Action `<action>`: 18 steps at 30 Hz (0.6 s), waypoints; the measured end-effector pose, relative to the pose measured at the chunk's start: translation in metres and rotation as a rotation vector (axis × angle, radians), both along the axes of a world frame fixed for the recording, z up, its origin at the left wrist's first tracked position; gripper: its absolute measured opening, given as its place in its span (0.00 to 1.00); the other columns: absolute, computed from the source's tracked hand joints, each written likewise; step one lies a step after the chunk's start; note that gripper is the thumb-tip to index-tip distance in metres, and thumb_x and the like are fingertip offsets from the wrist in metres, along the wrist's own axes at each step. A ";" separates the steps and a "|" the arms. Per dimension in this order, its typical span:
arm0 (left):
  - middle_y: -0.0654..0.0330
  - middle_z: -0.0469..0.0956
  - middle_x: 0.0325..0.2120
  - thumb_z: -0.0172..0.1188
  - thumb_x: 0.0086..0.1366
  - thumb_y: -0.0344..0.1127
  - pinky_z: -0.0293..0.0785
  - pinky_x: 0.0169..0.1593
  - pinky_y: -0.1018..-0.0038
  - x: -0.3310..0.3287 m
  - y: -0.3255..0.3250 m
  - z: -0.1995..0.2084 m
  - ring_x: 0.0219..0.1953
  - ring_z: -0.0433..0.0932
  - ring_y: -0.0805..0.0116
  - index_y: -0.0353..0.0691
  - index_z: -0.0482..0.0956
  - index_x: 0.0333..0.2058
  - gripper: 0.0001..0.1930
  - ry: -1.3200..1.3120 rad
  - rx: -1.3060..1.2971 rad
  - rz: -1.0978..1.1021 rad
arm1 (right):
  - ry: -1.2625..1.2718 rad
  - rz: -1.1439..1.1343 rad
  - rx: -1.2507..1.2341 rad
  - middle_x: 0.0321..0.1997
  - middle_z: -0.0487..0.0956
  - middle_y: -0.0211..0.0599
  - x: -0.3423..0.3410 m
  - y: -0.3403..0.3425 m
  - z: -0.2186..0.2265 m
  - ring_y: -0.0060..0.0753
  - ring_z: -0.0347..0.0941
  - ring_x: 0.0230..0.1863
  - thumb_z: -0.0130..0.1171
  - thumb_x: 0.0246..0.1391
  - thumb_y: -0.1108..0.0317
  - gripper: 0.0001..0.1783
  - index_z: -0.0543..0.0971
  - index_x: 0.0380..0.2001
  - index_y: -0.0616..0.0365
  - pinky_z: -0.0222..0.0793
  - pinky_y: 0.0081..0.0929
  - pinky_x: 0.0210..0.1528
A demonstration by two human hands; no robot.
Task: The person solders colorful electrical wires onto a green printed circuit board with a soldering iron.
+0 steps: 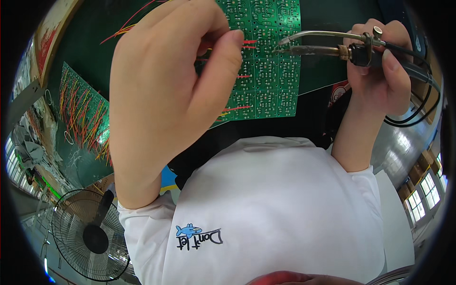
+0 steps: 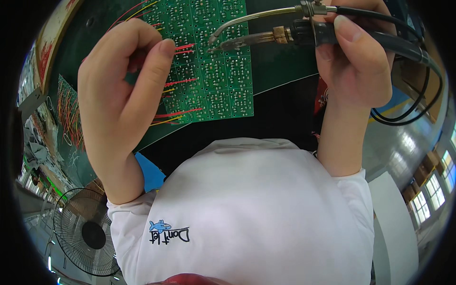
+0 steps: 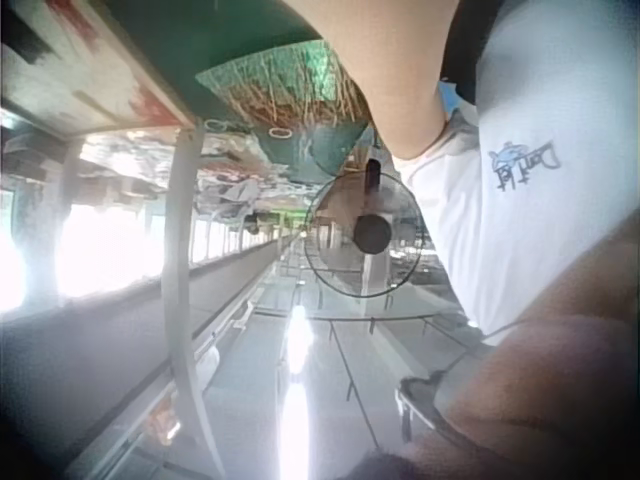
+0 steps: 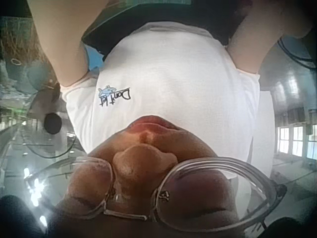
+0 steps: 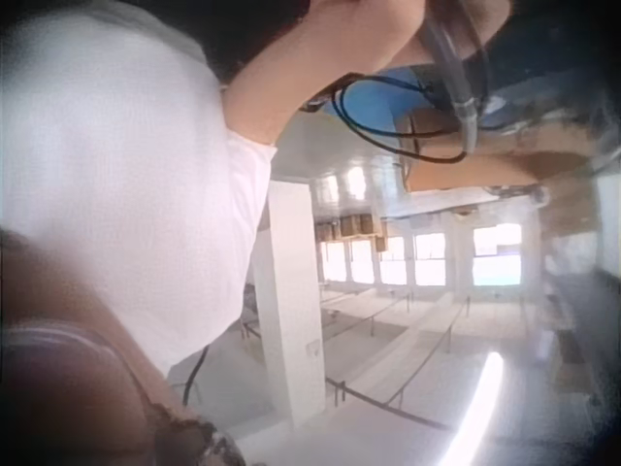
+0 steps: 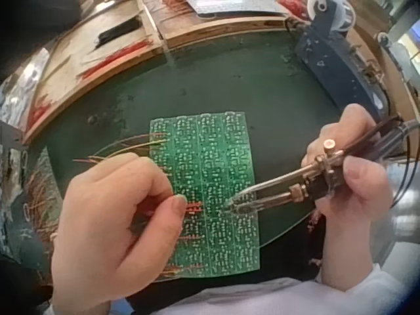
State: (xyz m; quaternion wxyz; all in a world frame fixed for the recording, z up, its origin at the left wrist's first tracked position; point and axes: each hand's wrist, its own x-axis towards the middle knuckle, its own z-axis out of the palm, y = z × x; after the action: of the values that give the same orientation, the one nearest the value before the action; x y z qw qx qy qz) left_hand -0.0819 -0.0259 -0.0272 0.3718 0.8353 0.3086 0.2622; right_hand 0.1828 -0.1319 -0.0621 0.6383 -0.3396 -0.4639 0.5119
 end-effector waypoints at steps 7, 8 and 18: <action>0.62 0.69 0.21 0.62 0.63 0.26 0.61 0.28 0.78 -0.008 0.016 -0.007 0.23 0.64 0.75 0.32 0.73 0.28 0.07 0.079 -0.016 -0.049 | -0.066 -0.006 0.032 0.28 0.68 0.35 -0.001 0.016 -0.002 0.22 0.60 0.26 0.51 0.56 0.67 0.09 0.69 0.38 0.58 0.55 0.23 0.31; 0.63 0.69 0.21 0.62 0.63 0.26 0.61 0.28 0.78 -0.007 0.017 -0.007 0.23 0.64 0.75 0.33 0.73 0.28 0.07 0.080 -0.014 -0.041 | -0.097 0.001 0.043 0.28 0.68 0.35 -0.001 0.018 -0.003 0.23 0.60 0.26 0.51 0.56 0.67 0.09 0.69 0.38 0.58 0.55 0.24 0.31; 0.63 0.69 0.21 0.60 0.60 0.23 0.59 0.28 0.78 -0.004 0.024 -0.003 0.23 0.64 0.75 0.33 0.72 0.26 0.06 0.115 -0.179 -0.024 | -0.173 -0.024 0.013 0.27 0.68 0.37 0.005 0.021 -0.005 0.24 0.58 0.25 0.54 0.55 0.65 0.11 0.67 0.37 0.57 0.54 0.26 0.29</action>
State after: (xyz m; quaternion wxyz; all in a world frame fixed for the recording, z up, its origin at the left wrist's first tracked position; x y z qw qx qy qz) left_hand -0.0856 -0.0017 -0.0302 0.4299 0.8160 0.3416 0.1809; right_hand 0.1881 -0.1110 -0.0668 0.6040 -0.3837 -0.5165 0.4702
